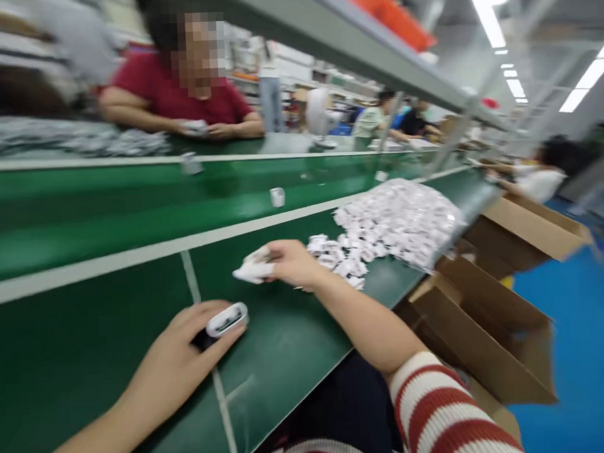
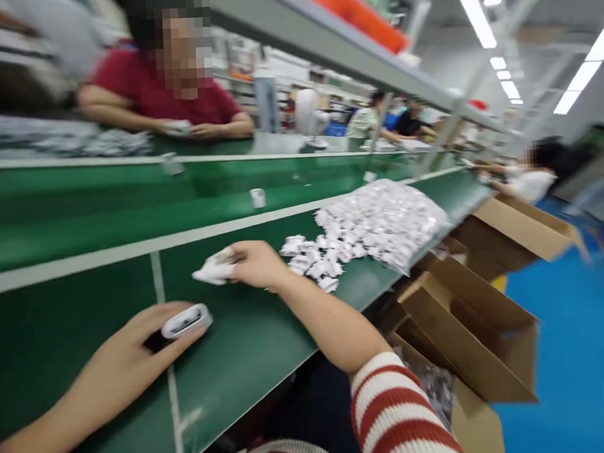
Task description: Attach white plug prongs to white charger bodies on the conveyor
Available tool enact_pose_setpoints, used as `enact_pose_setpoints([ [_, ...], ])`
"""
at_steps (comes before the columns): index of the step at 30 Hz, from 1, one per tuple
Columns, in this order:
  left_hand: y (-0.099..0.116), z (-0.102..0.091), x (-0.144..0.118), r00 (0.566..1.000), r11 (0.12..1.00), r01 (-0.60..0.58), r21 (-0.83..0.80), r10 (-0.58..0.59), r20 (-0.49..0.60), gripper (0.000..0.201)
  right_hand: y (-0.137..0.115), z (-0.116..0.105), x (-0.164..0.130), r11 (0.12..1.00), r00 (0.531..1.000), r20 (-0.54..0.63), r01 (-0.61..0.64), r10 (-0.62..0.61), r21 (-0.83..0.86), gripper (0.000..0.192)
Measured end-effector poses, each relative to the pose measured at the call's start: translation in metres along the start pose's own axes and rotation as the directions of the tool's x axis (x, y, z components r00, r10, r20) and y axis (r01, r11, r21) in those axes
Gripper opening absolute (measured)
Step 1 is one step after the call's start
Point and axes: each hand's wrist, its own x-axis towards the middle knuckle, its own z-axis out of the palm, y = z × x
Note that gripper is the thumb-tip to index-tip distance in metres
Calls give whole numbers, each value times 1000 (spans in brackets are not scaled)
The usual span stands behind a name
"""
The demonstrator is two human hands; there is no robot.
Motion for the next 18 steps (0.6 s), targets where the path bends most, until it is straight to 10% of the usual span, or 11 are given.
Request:
enact_pose_setpoints([
  [7,-5,-3,1,999,986,28,-165,-30,-11,32,-14,4,3,991,987,133,-103,90,89,36],
  [18,-5,-6,0,1000,974,9,-225,-12,-9,29,-17,18,-12,983,970,161,179,-184,48,35],
])
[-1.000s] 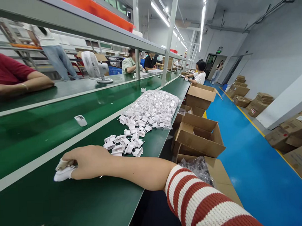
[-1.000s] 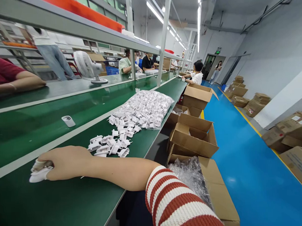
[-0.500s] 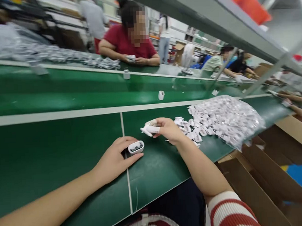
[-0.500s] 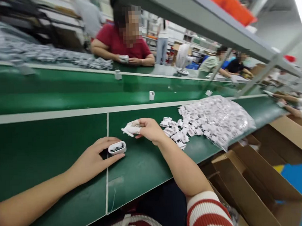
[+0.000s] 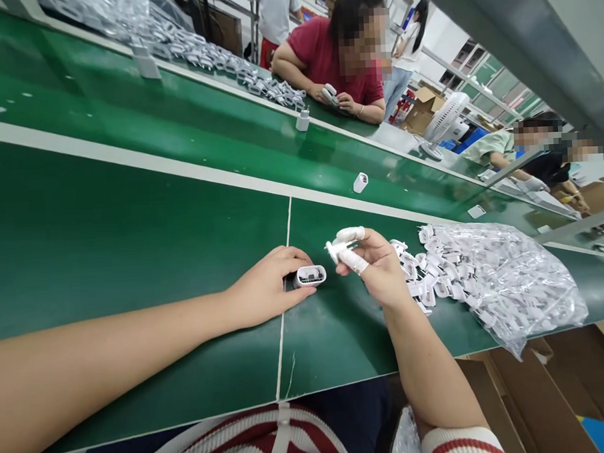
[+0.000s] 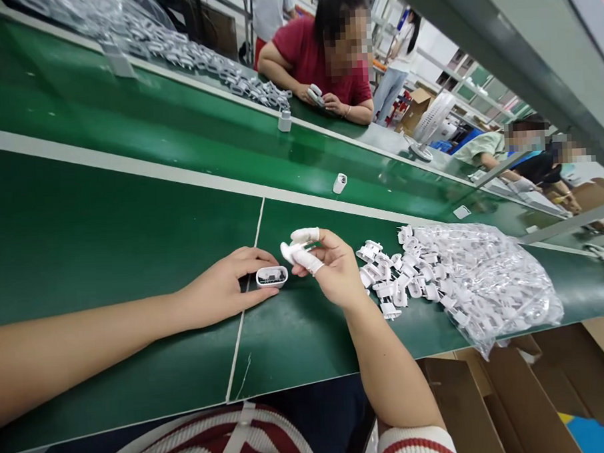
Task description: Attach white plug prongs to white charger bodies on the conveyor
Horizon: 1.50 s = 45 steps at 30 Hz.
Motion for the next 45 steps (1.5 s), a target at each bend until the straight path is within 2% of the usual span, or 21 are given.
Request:
enact_pose_setpoints([
  [4,1,0,0,1000,1000,-1,-13,1,4,28,2,2,1,987,986,46,158,-158,1,27],
  [8,1,0,1,1000,1000,0,-31,-1,-10,32,8,5,-2,948,970,58,244,-237,-205,17],
  [10,1,0,1,1000,999,6,-37,-6,-11,35,8,5,-4,907,960,40,274,-276,-318,34],
  [12,1,0,2,1000,999,8,-36,-8,-5,35,5,5,-6,873,947,48,311,-317,-377,34],
  [15,1,0,2,1000,999,-4,-35,4,-8,32,-2,6,-10,812,927,136,371,-349,-449,12],
  [17,1,0,2,1000,999,-17,-43,16,-15,30,-4,9,-12,729,900,239,436,-365,-527,5],
  [19,0,1,2,999,998,-25,-58,24,-25,28,-4,14,-14,628,863,332,504,-380,-593,10],
  [21,0,1,2,999,998,-33,-61,31,-33,25,-1,19,-15,567,841,386,540,-379,-622,21],
  [24,-1,1,2,999,997,-34,-65,32,-34,23,3,23,-16,597,847,339,530,-410,-602,30],
  [26,-1,1,2,999,997,-28,-75,25,-30,25,3,22,-17,611,853,284,514,-438,-602,27],
  [28,-1,1,2,999,997,-30,-76,28,-28,26,2,20,-18,577,850,284,513,-444,-635,21],
  [33,-1,1,3,999,997,-39,-63,38,-24,25,1,18,-17,488,834,380,544,-399,-682,17],
  [37,0,1,3,999,997,-42,-64,39,-35,25,3,19,-16,464,828,378,550,-415,-694,23],
  [42,-2,2,4,998,997,-42,-69,39,-45,27,1,21,-15,386,817,387,552,-426,-740,29],
  [45,-1,4,3,998,997,-33,-67,29,-55,29,4,24,-14,398,828,363,533,-427,-747,25],
])
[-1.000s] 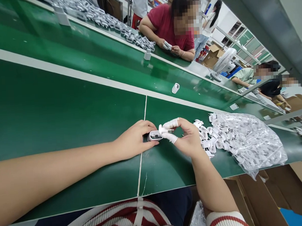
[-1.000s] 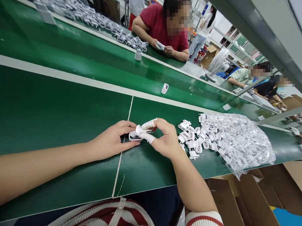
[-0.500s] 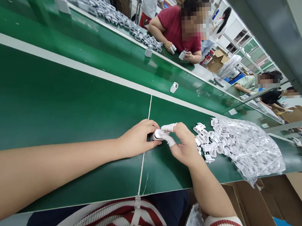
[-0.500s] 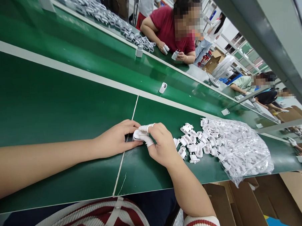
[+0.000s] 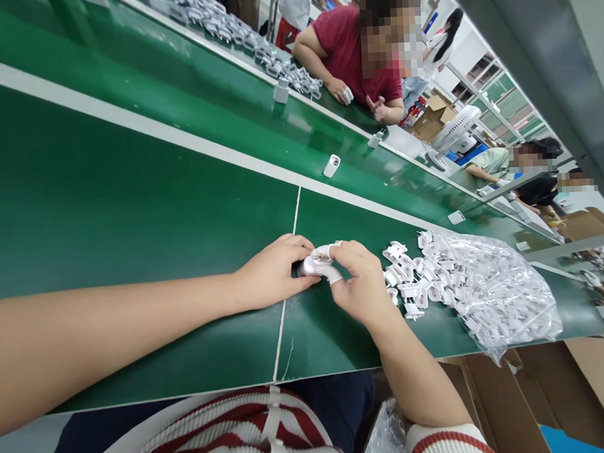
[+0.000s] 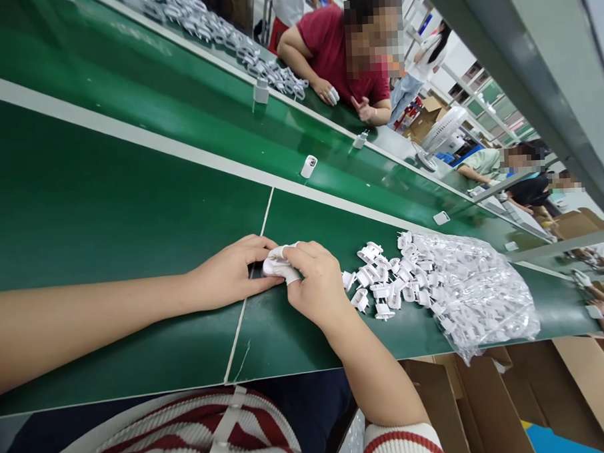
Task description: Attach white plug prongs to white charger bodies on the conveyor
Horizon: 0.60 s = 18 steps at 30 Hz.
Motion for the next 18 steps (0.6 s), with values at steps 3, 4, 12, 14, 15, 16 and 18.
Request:
enact_pose_setpoints([
  [3,6,3,-1,999,1000,19,1,-19,-30,32,4,5,-1,997,999,-6,-52,52,52,21],
  [4,8,3,0,999,999,31,-10,-32,-29,32,7,4,-2,990,996,10,-94,93,109,26],
  [12,-16,-53,62,883,936,333,-113,-351,-311,50,34,-74,-22,901,857,281,-424,433,-95,92],
  [14,-37,-82,90,763,890,455,35,-369,-531,45,35,-85,-26,808,722,369,-476,585,-348,77],
  [15,-47,-97,103,726,868,492,65,-367,-582,45,35,-87,-26,756,654,387,-501,650,-422,70],
  [16,-57,-111,114,698,850,518,90,-360,-619,46,36,-86,-25,715,599,396,-525,696,-462,65],
  [18,-74,-133,130,667,820,558,127,-352,-657,49,38,-80,-21,676,541,407,-568,737,-470,60],
])
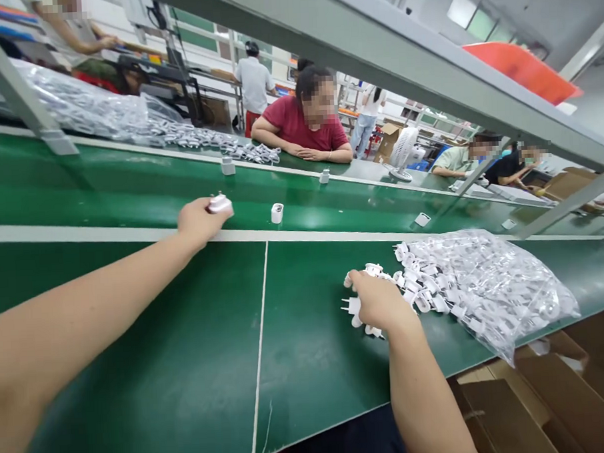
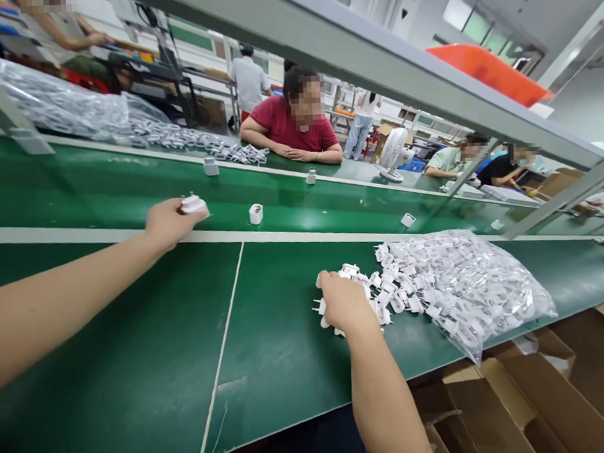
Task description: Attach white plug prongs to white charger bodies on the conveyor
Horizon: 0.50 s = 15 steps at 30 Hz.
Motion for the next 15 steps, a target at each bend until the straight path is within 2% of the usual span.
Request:
enact_pose_setpoints([
  [2,-6,-2,17,1000,999,22,45,-21,-21,57,-3,3,8,999,1000,-10,-7,7,33,53],
  [5,-7,2,19,992,994,37,99,-25,-124,88,-4,7,17,998,997,-75,14,-9,68,57],
  [7,-2,11,10,972,991,-26,132,56,-228,103,-4,12,22,989,984,-171,72,-50,126,68],
  [9,9,25,1,952,972,-162,168,199,-234,101,-5,20,28,948,945,-303,202,-122,248,68],
  [10,15,34,-1,951,959,-215,183,249,-185,97,-6,24,31,901,915,-374,284,-153,327,64],
  [12,26,51,1,971,952,-227,205,239,-32,90,-8,31,38,761,861,-482,421,-165,493,51],
  [13,32,59,4,980,957,-199,213,194,44,83,-9,33,41,673,849,-511,456,-133,583,45],
  [15,40,70,8,985,966,-135,219,106,137,65,-11,33,46,438,870,-492,453,-28,777,35],
])
